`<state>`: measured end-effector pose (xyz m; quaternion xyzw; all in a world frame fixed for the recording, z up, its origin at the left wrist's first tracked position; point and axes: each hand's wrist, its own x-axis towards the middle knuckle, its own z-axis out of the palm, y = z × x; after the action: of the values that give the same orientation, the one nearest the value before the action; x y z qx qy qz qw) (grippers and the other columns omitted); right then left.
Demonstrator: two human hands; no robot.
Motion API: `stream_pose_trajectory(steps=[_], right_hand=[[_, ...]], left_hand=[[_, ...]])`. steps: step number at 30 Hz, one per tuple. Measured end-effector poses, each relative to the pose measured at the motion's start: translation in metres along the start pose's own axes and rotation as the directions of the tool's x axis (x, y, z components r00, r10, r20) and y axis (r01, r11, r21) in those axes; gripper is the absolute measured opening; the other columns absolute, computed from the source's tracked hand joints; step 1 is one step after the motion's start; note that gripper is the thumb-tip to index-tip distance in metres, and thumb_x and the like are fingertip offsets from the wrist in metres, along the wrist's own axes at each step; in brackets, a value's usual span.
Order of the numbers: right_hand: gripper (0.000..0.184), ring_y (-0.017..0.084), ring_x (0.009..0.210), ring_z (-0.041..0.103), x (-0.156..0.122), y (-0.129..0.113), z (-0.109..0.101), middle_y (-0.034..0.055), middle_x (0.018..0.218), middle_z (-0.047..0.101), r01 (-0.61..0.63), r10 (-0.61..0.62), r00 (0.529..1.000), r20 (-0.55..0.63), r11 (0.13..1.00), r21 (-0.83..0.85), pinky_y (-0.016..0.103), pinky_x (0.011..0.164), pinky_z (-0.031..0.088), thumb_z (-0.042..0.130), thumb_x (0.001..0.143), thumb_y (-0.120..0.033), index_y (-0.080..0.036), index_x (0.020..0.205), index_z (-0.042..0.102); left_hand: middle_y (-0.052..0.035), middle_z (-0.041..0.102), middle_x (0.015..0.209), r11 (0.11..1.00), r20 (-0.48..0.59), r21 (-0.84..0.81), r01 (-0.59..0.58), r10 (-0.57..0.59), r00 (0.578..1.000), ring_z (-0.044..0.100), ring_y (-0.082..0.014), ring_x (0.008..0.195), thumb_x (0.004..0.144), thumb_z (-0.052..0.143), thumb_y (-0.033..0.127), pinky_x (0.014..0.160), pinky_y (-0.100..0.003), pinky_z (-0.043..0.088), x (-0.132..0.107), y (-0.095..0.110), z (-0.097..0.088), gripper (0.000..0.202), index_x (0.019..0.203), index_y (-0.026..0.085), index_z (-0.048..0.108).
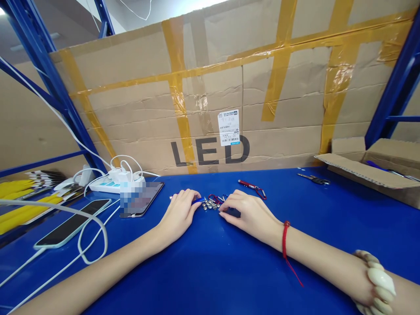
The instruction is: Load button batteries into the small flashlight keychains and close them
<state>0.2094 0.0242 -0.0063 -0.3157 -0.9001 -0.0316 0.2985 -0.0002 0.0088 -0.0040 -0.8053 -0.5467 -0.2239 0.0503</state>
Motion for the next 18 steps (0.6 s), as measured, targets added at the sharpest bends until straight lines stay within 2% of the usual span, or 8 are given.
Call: stream_pose_trajectory(steps=[5,12,18], right_hand=[[0.014,0.015,0.077,0.059,0.0003,-0.0021,-0.0011,0.0029,0.081,0.067,-0.039,0.038,0.999,0.026,0.999,0.020,0.027,0.072,0.048,0.053,0.081,-0.028,-0.022,0.080,0.066],[0.016,0.014,0.070,0.057,-0.0008,-0.0046,-0.0005,0.0028,0.078,0.065,-0.036,0.031,0.995,0.090,0.998,0.055,0.024,0.062,0.045,0.051,0.081,-0.027,-0.021,0.081,0.066],[0.015,0.013,0.067,0.057,-0.0008,-0.0043,0.0002,0.0021,0.077,0.063,-0.049,0.041,0.992,0.119,0.997,0.065,0.023,0.060,0.044,0.051,0.081,-0.027,-0.022,0.082,0.066]], left_hand=[[-0.0031,0.057,0.098,0.996,-0.014,-0.078,-0.046,0.045,0.999,0.048,-0.0186,0.091,0.090,0.037,0.026,0.081,-0.034,0.035,-0.0010,0.0060,-0.0038,0.012,0.095,0.019,0.045],[-0.0017,0.056,0.094,0.990,-0.023,-0.135,-0.046,0.044,0.999,0.049,-0.0171,0.086,0.091,0.035,0.031,0.080,-0.033,0.036,-0.0010,0.0058,-0.0039,0.015,0.090,0.020,0.044],[-0.0009,0.056,0.091,0.989,-0.012,-0.142,-0.044,0.043,0.999,0.049,-0.0168,0.084,0.091,0.033,0.036,0.083,-0.035,0.035,-0.0010,0.0048,-0.0033,0.019,0.086,0.020,0.043]])
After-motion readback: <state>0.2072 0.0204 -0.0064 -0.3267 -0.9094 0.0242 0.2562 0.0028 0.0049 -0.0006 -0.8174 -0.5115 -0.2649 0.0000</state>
